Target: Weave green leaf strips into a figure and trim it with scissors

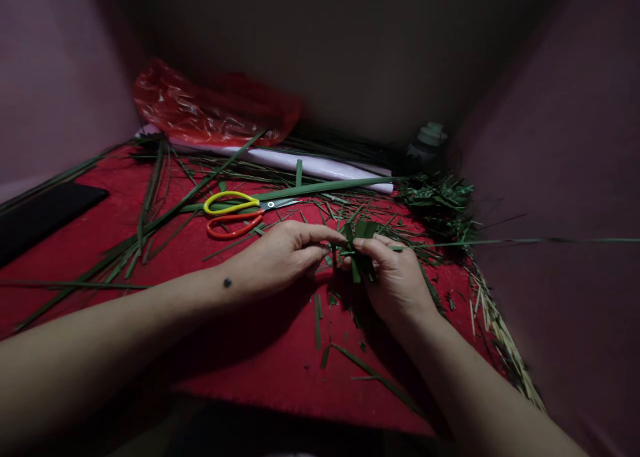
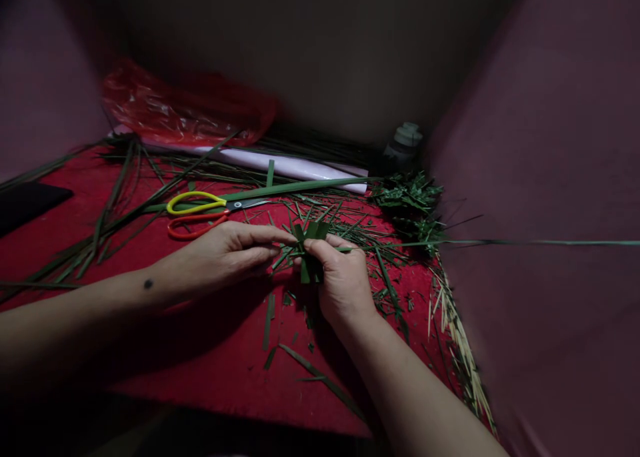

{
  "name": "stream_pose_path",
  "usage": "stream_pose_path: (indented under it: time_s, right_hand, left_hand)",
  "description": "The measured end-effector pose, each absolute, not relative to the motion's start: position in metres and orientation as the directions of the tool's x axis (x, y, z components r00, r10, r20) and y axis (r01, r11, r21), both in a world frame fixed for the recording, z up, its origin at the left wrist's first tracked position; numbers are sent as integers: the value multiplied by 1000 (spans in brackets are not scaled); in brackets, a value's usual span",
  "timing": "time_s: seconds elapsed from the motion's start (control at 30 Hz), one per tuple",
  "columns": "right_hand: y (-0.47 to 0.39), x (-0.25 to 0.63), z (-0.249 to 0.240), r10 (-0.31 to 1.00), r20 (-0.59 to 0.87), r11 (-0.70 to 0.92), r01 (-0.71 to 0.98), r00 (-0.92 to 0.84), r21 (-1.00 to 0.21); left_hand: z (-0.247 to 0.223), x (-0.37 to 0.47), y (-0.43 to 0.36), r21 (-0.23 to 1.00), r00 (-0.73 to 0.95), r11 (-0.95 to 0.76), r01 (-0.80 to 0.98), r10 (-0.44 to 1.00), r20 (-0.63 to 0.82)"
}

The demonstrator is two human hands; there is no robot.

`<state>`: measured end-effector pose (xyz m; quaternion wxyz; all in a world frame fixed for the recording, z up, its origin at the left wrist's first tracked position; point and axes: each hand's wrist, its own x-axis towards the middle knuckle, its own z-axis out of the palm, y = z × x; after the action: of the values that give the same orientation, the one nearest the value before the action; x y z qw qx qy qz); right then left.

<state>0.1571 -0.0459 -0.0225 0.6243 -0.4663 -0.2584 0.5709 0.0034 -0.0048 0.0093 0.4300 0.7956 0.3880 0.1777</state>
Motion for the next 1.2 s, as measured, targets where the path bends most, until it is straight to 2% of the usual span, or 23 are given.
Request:
stream_pose_path:
  time_s: [0.37,0.5,0.73,1.2]
  right_hand:
    - [-46,155,-21,941,-296,-151,-575,167,-804]
    - [-47,154,-22,956,-265,-152,-556,127,-817]
    - [-47,156,-22,970,-234,-167,-523,64,-836]
    - [-47,156,-20,951,-248,-128,-499,182,-857]
  left_hand:
    - [9,6,-2,908,620,-128,400,767,-165]
    - [7,6,-2,936,647,-74,345,741,-180]
    - [12,8,-6,936,617,-5,351,754,-227]
    - [8,4,-5,937,603,59,345,751,-269]
